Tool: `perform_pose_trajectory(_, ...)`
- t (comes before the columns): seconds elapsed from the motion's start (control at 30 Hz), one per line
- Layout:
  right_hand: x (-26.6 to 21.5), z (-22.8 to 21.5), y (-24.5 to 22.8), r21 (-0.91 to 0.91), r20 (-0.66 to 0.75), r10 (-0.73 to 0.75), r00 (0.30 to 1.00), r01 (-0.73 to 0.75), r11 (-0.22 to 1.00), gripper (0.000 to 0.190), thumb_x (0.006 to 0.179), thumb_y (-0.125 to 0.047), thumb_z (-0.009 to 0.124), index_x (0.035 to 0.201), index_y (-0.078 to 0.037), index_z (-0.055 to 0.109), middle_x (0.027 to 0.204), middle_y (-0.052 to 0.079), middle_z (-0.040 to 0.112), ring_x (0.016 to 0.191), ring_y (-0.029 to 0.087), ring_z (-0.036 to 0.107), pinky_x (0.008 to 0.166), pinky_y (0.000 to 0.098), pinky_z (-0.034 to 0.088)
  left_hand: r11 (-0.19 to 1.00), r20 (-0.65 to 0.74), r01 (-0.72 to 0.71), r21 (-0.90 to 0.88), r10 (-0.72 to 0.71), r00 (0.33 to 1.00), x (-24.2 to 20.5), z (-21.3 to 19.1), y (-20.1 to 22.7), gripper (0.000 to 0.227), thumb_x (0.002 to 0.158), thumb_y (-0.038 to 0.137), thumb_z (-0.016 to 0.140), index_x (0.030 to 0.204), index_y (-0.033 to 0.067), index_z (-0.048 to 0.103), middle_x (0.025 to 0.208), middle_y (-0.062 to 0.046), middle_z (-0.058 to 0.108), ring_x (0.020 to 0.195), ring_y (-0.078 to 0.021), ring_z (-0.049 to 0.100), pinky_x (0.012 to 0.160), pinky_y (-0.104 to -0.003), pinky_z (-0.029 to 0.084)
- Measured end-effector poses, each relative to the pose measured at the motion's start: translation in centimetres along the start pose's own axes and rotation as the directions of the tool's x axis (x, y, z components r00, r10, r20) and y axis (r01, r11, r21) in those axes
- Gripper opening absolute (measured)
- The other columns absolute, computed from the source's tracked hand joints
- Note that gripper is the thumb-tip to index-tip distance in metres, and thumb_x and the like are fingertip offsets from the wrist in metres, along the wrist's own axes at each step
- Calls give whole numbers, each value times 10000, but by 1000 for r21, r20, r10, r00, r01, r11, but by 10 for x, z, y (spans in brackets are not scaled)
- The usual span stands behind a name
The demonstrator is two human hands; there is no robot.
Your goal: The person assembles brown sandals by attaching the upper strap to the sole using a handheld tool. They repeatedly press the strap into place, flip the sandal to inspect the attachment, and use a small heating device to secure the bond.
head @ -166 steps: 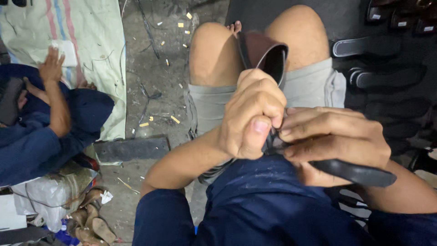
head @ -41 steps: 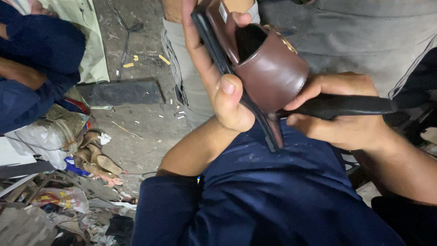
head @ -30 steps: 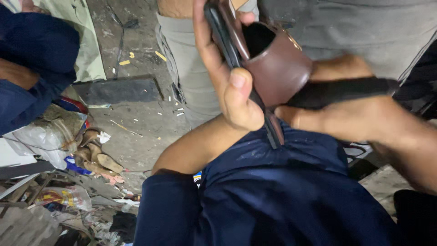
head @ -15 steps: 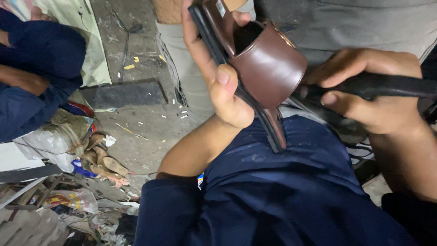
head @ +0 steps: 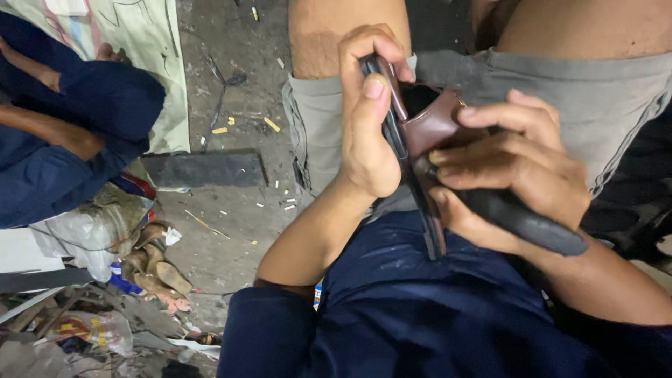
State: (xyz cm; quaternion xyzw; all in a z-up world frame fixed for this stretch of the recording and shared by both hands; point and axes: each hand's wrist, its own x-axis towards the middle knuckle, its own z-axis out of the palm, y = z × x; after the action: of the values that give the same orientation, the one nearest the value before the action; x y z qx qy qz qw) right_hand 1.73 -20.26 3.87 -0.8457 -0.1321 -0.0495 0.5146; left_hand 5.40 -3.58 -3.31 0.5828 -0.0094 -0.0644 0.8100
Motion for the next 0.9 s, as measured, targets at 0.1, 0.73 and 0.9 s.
perform_pose_trajectory(0.1, 14, -4, -4, -6, 66, 118, 991, -118, 993, 188, 785, -92, 837, 894, -75, 684, 965, 73, 753, 1221, 309, 656, 1195, 513, 376, 999, 7, 19, 30, -20, 1000, -1, -1, -3, 314, 1145, 353, 413, 1232, 54, 453, 1101, -62, 438, 944, -143, 440, 935, -273, 383)
perform_pose_trajectory(0.73, 12, -42, -29, 132, 77, -43, 996, 32, 991, 191, 749, -131, 837, 853, -118, 678, 908, 74, 746, 1129, 291, 722, 1217, 534, 387, 981, 197, -195, 3, 191, 962, 17, 30, 66, 565, 1177, 361, 265, 811, -3, 493, 886, -136, 503, 773, -185, 466, 740, -277, 372)
perform_pose_trajectory(0.9, 4, -44, -18, 214, 106, 48, 993, -70, 974, 175, 752, -115, 826, 858, -121, 687, 928, 66, 741, 1131, 248, 728, 1236, 479, 402, 984, 271, -172, 46, 153, 950, 13, 25, 57, 558, 1162, 344, 268, 783, -2, 488, 862, -147, 516, 798, -203, 496, 779, -292, 399)
